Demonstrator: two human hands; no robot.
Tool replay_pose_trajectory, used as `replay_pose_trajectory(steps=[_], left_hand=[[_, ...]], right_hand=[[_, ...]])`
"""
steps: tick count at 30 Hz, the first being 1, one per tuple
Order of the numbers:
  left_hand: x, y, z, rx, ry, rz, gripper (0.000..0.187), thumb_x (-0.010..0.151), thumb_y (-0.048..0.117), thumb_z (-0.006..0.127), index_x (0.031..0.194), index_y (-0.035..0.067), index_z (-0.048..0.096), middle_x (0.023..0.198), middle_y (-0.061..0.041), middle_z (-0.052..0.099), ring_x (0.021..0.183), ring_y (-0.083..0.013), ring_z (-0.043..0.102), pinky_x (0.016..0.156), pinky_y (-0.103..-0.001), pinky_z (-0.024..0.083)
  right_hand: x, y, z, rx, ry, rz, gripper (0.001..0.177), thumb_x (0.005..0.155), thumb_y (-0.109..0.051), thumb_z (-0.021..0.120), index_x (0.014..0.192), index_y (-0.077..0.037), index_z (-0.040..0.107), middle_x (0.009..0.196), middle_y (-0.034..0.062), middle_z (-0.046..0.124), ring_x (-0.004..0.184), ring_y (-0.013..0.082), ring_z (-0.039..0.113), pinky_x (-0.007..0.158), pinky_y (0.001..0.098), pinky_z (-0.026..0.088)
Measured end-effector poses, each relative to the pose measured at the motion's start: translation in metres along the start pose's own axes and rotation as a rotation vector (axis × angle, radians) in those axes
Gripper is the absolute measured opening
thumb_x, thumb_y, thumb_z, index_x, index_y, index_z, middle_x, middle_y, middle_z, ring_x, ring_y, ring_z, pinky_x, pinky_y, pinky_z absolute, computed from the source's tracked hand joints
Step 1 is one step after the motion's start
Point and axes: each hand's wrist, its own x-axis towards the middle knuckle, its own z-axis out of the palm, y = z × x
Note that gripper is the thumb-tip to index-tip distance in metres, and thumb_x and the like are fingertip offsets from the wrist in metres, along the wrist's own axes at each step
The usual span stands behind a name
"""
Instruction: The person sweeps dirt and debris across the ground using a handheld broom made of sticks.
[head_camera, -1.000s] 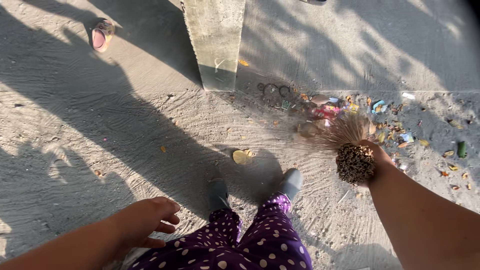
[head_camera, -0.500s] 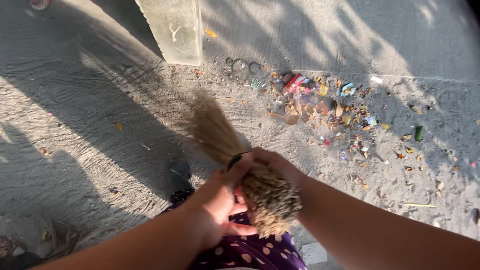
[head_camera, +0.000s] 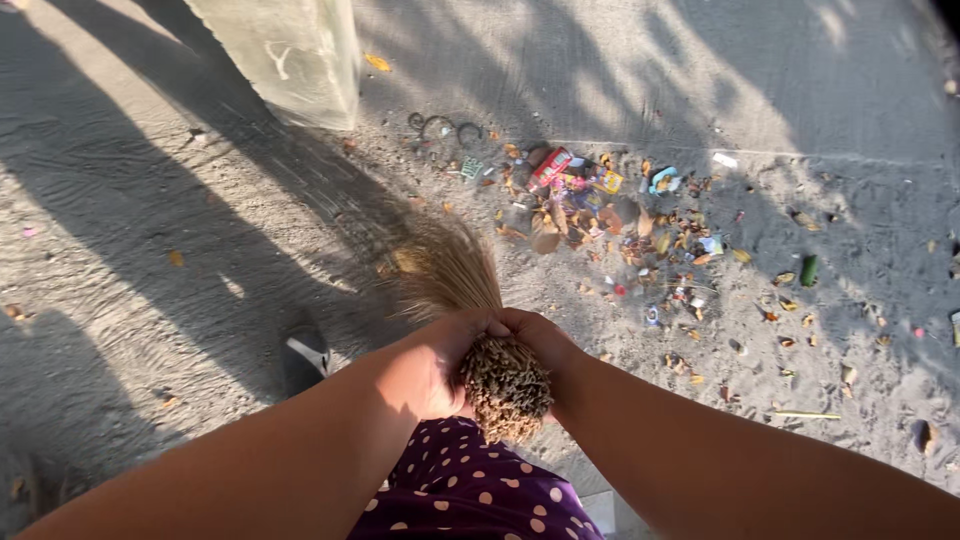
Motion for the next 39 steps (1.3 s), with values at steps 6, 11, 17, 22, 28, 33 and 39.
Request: replay_pose_trajectory(steps=[6,11,17,22,28,33,39], left_hand=[[-0.001,0.007,0.013,0.195,-0.114,0.006,0.033,0.088,0.021,0.056,0.112,0.000,0.064,0.093,-0.016,0.074,0.074,-0.0278,0.075,0.073,-0.042,0.064],[-0.043,-0.024,0.030,0.071,-0.037,0.057,0.030,0.089,0.024,0.054,0.109,0.005,0.065,0.085,-0.012,0.073,0.069,-0.0251,0.072,0.069,-0.038,0.063],[-0.075,-0.051,0.041,-0.235,0.178,0.169,0.023,0.092,0.023,0.054,0.107,0.010,0.065,0.083,-0.010,0.072,0.070,-0.0255,0.070,0.070,-0.041,0.062],[-0.039,-0.008,0.019,-0.170,0.257,0.110,0.025,0.093,0.027,0.055,0.105,0.007,0.064,0.086,-0.011,0.073,0.072,-0.0264,0.073,0.074,-0.044,0.064],[0.011,0.007,0.023,0.065,0.060,0.136,0.028,0.089,0.025,0.060,0.102,0.001,0.066,0.083,-0.013,0.074,0.067,-0.0244,0.073,0.070,-0.038,0.064],[-0.030,-0.018,0.047,0.116,-0.033,0.221,0.032,0.085,0.023,0.060,0.107,0.002,0.065,0.079,-0.012,0.071,0.062,-0.0238,0.068,0.062,-0.040,0.059],[-0.080,-0.044,0.051,-0.150,0.336,0.201,0.035,0.088,0.023,0.057,0.121,0.012,0.059,0.093,-0.015,0.071,0.079,-0.0285,0.070,0.076,-0.043,0.061]], right_hand=[[-0.056,-0.009,0.025,0.107,0.221,-0.032,0.023,0.094,-0.026,0.054,0.100,-0.005,0.064,0.082,0.0139,0.070,0.062,0.0263,0.071,0.058,0.0402,0.063],[-0.076,-0.013,0.035,0.090,0.025,0.170,0.029,0.088,-0.027,0.055,0.095,-0.001,0.066,0.078,0.0154,0.072,0.060,0.0274,0.072,0.059,0.0409,0.064],[-0.033,-0.001,0.020,0.066,-0.251,0.347,0.025,0.097,-0.017,0.054,0.099,0.003,0.069,0.084,0.0155,0.073,0.071,0.0257,0.074,0.068,0.0387,0.065],[0.036,-0.009,-0.004,-0.093,-0.348,0.072,0.025,0.102,-0.016,0.052,0.106,0.001,0.069,0.087,0.0127,0.074,0.070,0.0225,0.073,0.067,0.0355,0.064],[-0.010,-0.028,-0.009,-0.038,-0.076,-0.091,0.028,0.096,-0.021,0.052,0.108,-0.001,0.068,0.088,0.0131,0.074,0.070,0.0239,0.073,0.065,0.0378,0.064],[-0.069,-0.027,0.017,-0.001,-0.001,0.139,0.020,0.088,-0.020,0.059,0.095,-0.003,0.068,0.080,0.0119,0.073,0.062,0.0268,0.071,0.060,0.0419,0.063],[-0.042,-0.003,0.026,0.056,-0.222,0.337,0.028,0.093,-0.020,0.055,0.100,0.002,0.071,0.085,0.0152,0.074,0.071,0.0239,0.074,0.068,0.0359,0.064]])
